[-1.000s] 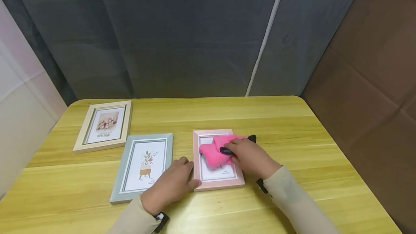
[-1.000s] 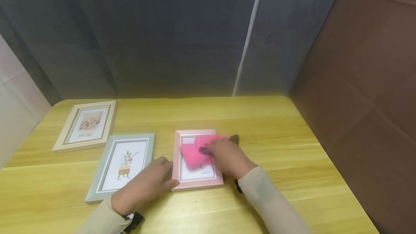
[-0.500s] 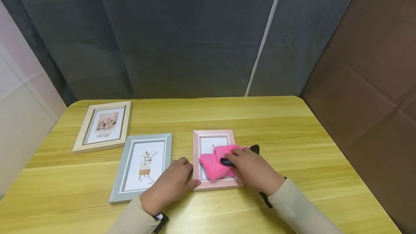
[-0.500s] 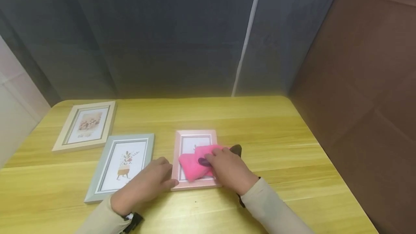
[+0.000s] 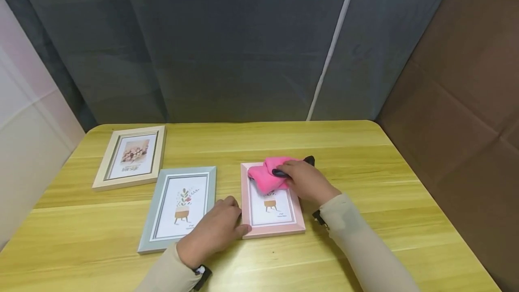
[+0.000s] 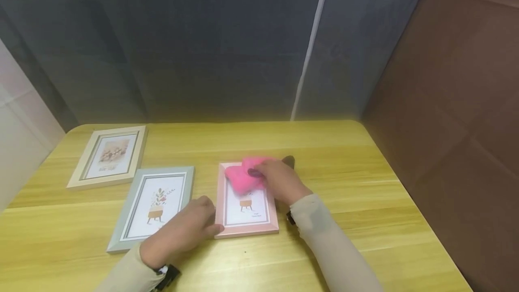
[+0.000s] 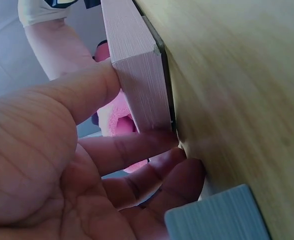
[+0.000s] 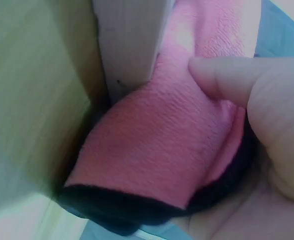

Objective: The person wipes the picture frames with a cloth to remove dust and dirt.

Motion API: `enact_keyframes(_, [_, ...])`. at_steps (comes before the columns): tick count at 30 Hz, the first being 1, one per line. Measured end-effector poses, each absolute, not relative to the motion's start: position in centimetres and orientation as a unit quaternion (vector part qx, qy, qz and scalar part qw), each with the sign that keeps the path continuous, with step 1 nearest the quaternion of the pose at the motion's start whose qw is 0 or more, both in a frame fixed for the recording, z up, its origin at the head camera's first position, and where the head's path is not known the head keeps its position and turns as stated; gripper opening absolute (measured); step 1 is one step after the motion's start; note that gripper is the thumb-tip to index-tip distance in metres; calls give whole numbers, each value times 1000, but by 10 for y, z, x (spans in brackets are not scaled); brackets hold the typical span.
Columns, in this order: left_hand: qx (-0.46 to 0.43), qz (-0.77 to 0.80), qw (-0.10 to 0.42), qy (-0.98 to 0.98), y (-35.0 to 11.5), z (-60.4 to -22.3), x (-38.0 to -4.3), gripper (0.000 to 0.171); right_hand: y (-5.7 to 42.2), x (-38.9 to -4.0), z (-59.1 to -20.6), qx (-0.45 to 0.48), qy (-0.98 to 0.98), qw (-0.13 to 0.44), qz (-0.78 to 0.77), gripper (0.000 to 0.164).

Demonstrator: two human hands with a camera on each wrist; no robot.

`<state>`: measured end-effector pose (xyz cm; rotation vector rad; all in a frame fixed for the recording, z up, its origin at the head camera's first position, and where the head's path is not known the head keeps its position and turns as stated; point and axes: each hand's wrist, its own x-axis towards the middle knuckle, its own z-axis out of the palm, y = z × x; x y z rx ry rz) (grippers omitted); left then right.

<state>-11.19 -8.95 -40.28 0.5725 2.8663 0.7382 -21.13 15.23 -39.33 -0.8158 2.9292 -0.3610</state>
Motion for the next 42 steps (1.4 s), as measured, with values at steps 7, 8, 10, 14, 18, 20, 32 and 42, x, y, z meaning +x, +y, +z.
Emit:
enact_keyframes(7, [194,243,53,949,-90,-400,-112,29,158,-178,-379,-322,942,52,-77,37])
enact_keyframes(8, [195,243,53,949,-90,-400,-112,29,159,-171,-376,-329,940,54,-73,36])
enact_keyframes(10, [196,241,53,949,-90,-399,-112,30,161,-158,-371,-338,937,59,-62,34])
enact_keyframes(14, [197,238,51,950,-90,-398,-113,30,162,-140,-369,-356,932,45,-40,31])
enact_keyframes(18, [195,236,48,951,-92,-396,-114,31,159,-140,-370,-346,937,31,-37,32])
enact_keyframes(20, [195,240,48,950,-92,-396,-115,32,157,-148,-372,-322,945,34,-50,33])
enact_keyframes(32, [195,242,55,949,-92,-395,-117,33,148,-217,-378,-227,959,67,-154,38])
enact_keyframes(42, [203,245,62,946,-92,-399,-111,32,142,-221,-372,-196,958,81,-195,27])
